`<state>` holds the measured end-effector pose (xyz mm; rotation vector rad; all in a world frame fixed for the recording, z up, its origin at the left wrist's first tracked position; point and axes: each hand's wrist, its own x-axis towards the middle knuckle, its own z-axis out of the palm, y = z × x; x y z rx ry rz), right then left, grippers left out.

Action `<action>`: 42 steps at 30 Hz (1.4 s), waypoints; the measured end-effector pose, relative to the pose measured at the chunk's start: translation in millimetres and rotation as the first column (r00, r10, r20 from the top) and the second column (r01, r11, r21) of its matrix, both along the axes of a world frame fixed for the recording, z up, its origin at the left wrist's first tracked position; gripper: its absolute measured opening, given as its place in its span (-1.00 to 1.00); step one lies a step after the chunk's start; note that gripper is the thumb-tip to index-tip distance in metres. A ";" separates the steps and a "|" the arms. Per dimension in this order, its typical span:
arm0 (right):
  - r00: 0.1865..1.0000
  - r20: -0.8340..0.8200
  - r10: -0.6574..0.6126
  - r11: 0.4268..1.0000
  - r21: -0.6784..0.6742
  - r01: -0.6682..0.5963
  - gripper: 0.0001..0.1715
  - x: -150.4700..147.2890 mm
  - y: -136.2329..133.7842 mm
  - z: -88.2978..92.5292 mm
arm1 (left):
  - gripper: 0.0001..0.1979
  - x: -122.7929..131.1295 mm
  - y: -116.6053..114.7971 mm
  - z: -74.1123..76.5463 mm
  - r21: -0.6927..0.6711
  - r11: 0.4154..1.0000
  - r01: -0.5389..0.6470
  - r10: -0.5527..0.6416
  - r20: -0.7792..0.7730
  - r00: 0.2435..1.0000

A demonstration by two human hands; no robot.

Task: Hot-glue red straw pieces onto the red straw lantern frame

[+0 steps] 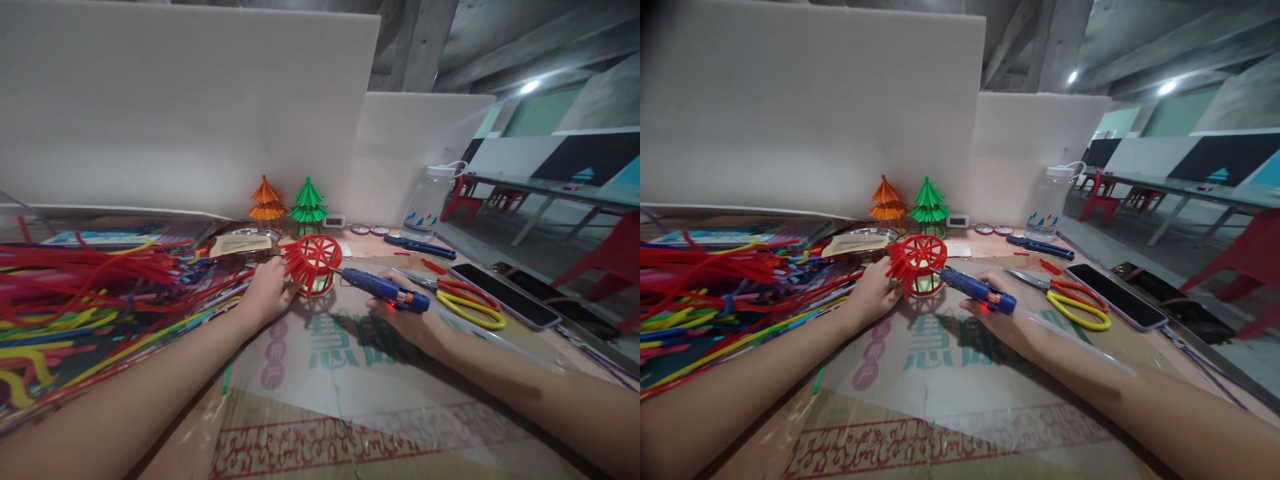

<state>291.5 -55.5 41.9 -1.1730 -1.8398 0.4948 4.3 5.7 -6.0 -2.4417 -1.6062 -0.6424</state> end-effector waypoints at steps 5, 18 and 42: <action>0.999 -0.008 0.043 0.998 -0.045 -0.043 -0.67 2.0 -1.4 2.4 | -0.62 -0.6 -0.3 0.1 0.007 1.000 0.009 -0.009 0.025 1.000; 0.999 0.041 0.022 1.000 0.019 -0.022 -0.75 0.2 1.2 2.3 | -0.67 1.5 -1.3 1.1 0.016 1.000 -0.011 0.010 0.030 1.000; 0.994 -0.055 0.094 0.995 -0.017 -0.095 -0.73 5.0 3.1 -8.2 | -0.72 3.4 -2.0 1.9 0.006 0.999 -0.036 0.035 0.027 0.999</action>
